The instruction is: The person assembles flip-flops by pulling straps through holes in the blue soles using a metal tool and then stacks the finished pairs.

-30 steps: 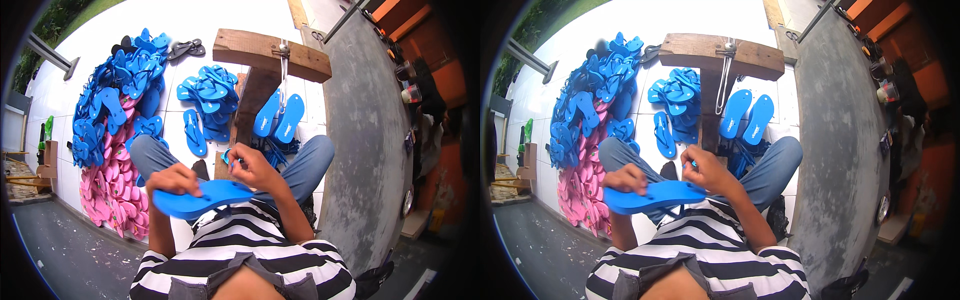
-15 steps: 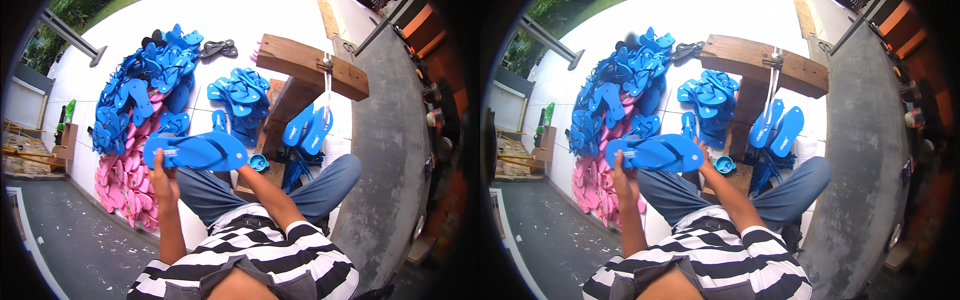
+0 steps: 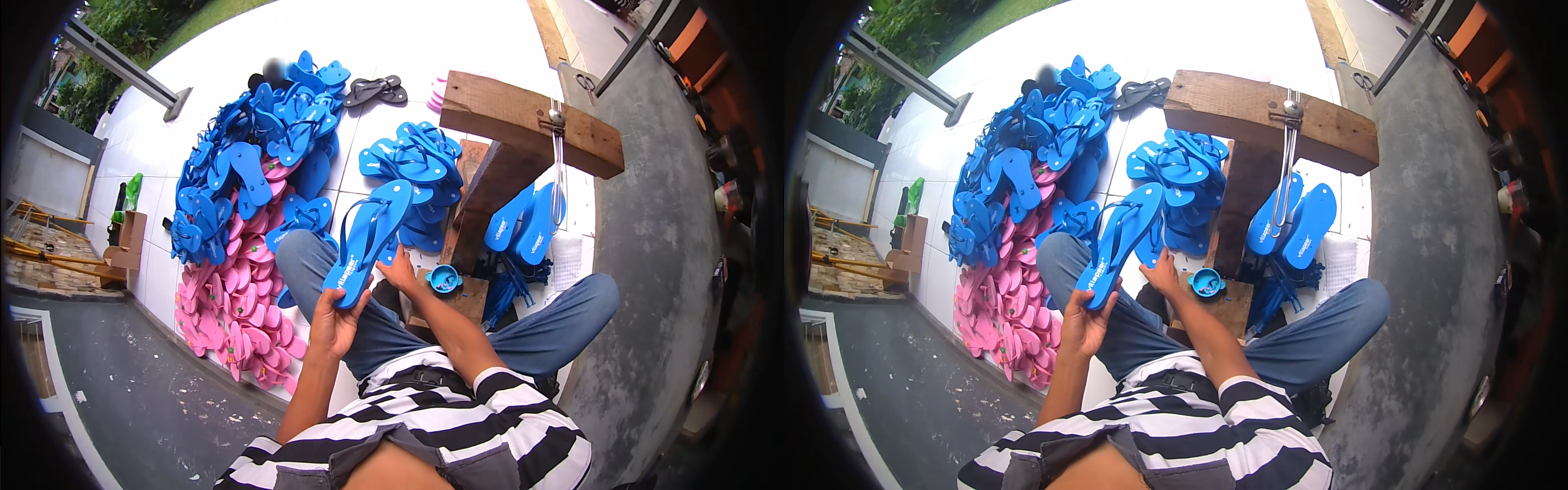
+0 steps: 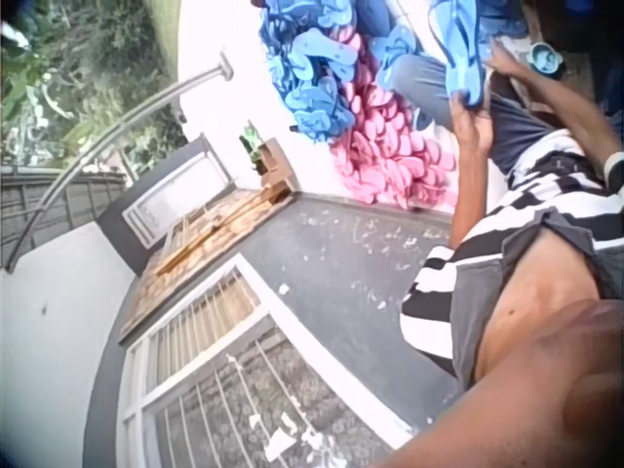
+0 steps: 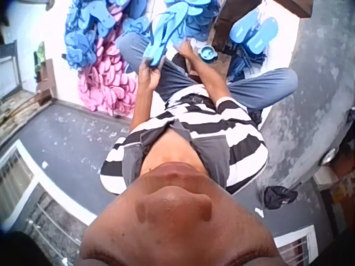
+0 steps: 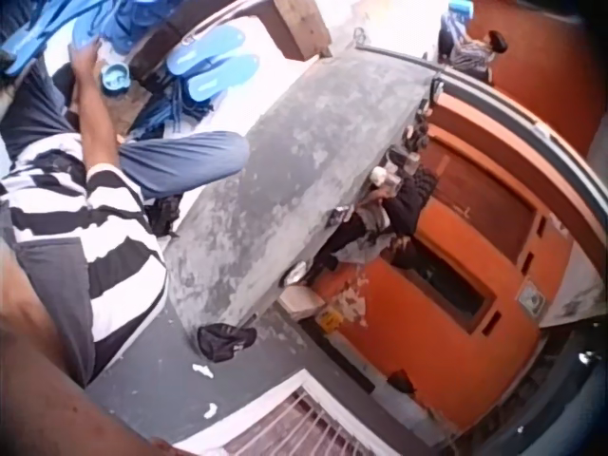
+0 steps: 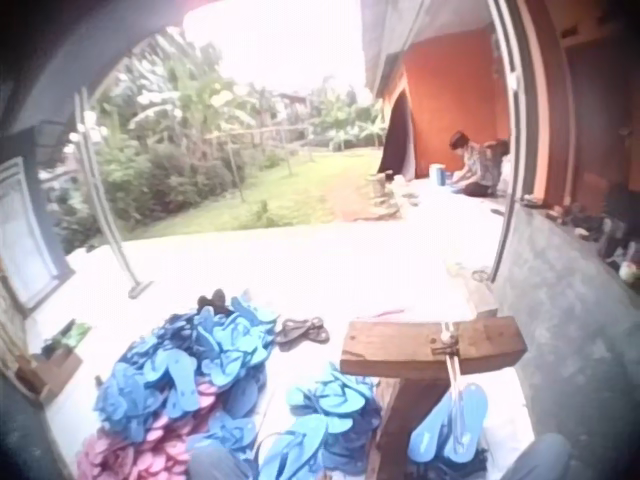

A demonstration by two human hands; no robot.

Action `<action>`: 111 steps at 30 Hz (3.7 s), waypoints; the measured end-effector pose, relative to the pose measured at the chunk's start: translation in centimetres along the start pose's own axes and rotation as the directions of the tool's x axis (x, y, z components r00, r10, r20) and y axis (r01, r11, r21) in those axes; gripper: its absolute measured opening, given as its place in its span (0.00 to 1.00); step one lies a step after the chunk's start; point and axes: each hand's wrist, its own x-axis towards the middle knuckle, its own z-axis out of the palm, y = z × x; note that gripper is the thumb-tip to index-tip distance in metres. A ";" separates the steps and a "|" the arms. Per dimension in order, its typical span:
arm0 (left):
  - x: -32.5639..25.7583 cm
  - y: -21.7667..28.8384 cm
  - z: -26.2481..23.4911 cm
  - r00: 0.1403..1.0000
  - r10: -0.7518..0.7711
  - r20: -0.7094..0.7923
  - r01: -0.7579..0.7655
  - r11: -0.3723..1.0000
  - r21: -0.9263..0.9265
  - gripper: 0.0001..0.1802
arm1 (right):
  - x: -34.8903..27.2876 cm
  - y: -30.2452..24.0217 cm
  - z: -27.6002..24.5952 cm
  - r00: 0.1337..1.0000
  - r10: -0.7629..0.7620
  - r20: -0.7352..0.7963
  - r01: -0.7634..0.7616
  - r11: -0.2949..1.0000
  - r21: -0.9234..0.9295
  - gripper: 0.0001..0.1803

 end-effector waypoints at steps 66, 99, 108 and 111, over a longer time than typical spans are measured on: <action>7.3 -5.3 5.0 0.952 -0.180 0.249 0.083 0.930 0.357 0.34 | -21.5 -9.7 -31.0 0.701 -0.712 -0.036 0.712 0.702 -0.025 0.28; 4.3 -7.3 3.9 0.960 -0.147 0.238 -0.034 0.784 0.619 0.40 | -16.6 -13.6 -24.5 0.865 -0.380 -0.328 0.416 0.908 0.044 0.31; 5.1 -6.6 2.5 0.967 -0.182 0.179 0.076 0.874 0.479 0.38 | -15.1 -12.1 -22.9 0.799 -0.567 -0.199 0.547 0.823 -0.153 0.34; 6.7 -5.4 3.5 0.968 -0.137 0.211 -0.013 0.810 0.586 0.35 | -13.8 -10.0 -22.4 0.758 -0.627 -0.179 0.616 0.779 -0.118 0.38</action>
